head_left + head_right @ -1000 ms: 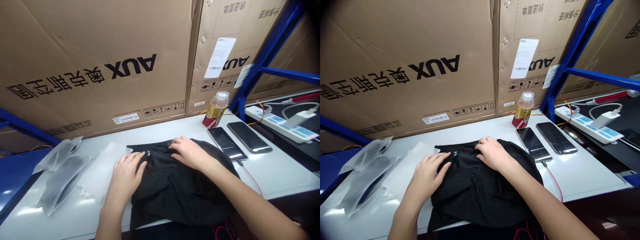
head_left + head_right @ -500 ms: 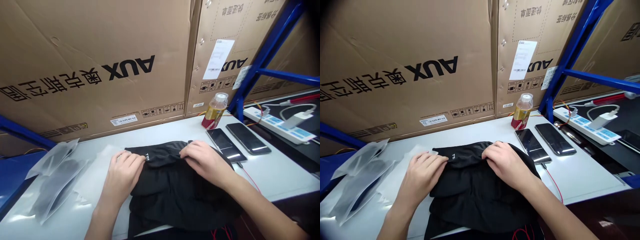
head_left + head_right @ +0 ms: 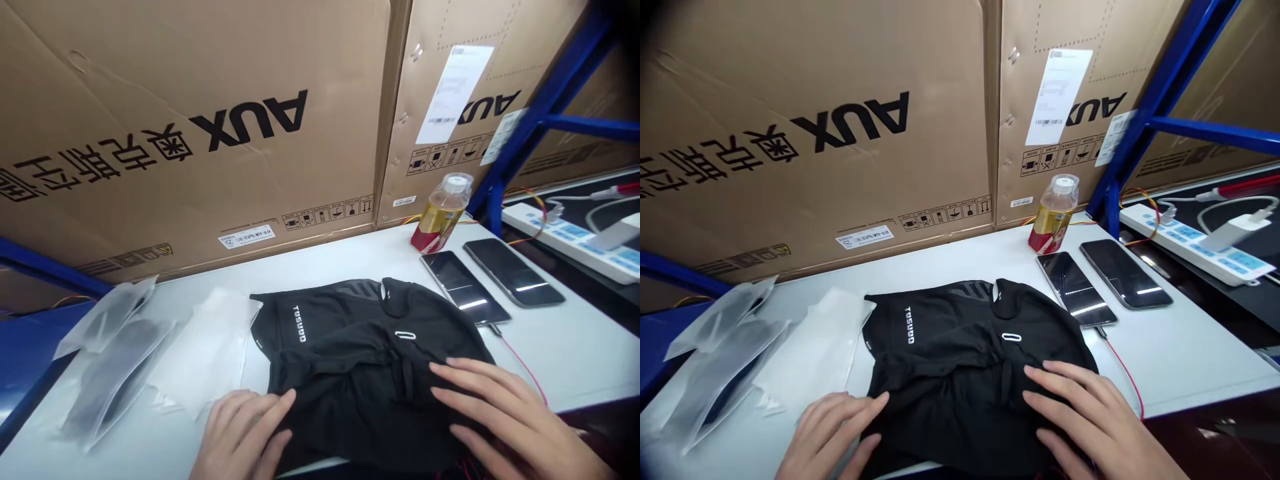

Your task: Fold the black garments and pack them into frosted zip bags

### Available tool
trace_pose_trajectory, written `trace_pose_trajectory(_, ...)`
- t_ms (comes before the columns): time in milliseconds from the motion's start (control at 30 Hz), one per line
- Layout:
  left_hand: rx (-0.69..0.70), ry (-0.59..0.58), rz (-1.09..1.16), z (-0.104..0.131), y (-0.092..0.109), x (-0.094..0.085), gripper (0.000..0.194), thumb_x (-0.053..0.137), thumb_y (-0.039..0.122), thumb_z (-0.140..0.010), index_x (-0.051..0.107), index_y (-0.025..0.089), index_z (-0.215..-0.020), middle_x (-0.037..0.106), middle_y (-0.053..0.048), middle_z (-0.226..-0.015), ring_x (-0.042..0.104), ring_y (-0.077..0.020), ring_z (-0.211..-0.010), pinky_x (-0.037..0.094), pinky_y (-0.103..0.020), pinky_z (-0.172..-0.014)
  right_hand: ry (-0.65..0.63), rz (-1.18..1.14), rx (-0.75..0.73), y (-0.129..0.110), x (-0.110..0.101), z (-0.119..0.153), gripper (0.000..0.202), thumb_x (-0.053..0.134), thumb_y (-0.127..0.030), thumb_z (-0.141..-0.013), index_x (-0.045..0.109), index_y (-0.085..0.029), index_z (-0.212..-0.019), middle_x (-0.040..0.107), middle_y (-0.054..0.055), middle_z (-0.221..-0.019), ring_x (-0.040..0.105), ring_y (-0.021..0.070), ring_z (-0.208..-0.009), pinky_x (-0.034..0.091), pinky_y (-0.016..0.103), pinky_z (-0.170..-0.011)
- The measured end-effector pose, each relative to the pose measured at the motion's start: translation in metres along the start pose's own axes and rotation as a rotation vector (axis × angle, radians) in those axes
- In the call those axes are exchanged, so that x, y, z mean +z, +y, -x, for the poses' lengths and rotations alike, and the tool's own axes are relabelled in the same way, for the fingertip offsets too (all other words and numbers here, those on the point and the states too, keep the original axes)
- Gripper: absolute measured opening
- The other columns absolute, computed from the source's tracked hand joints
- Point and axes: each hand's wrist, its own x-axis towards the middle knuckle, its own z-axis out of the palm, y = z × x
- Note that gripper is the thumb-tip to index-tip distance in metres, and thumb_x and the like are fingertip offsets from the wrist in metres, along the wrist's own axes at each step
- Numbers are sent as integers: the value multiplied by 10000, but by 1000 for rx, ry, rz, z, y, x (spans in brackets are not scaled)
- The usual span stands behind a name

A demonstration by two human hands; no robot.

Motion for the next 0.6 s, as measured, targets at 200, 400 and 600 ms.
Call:
trace_pose_trajectory(200,-159,-197,90,-50,-32,1,414,630,400,-1007,626,356,-1419,650,-70,-1435,620,-308,-1277,539,-497,-1035,-158,-135,-28,-1,7,-90,475,713,-362,-964,622,-334,-1429,595,58,-1536,551,324,-1372,531,520,-1074)
trace_pose_trajectory(400,-306,-198,270,-93,-50,15,209,552,293,-991,755,272,-1034,782,-11,-1030,726,-224,-965,579,-356,-856,-224,-116,13,10,23,-162,155,604,-227,-1010,755,-260,-995,786,42,-1074,711,245,-986,538,406,-898)
trace_pose_trajectory(600,-456,15,163,-103,-44,28,398,539,409,-1030,612,234,-1380,692,-95,-1263,658,-305,-1170,526,-486,-1016,-117,-77,173,19,35,-184,253,485,-291,-1077,729,-229,-1099,775,76,-1093,711,276,-1027,527,413,-915)
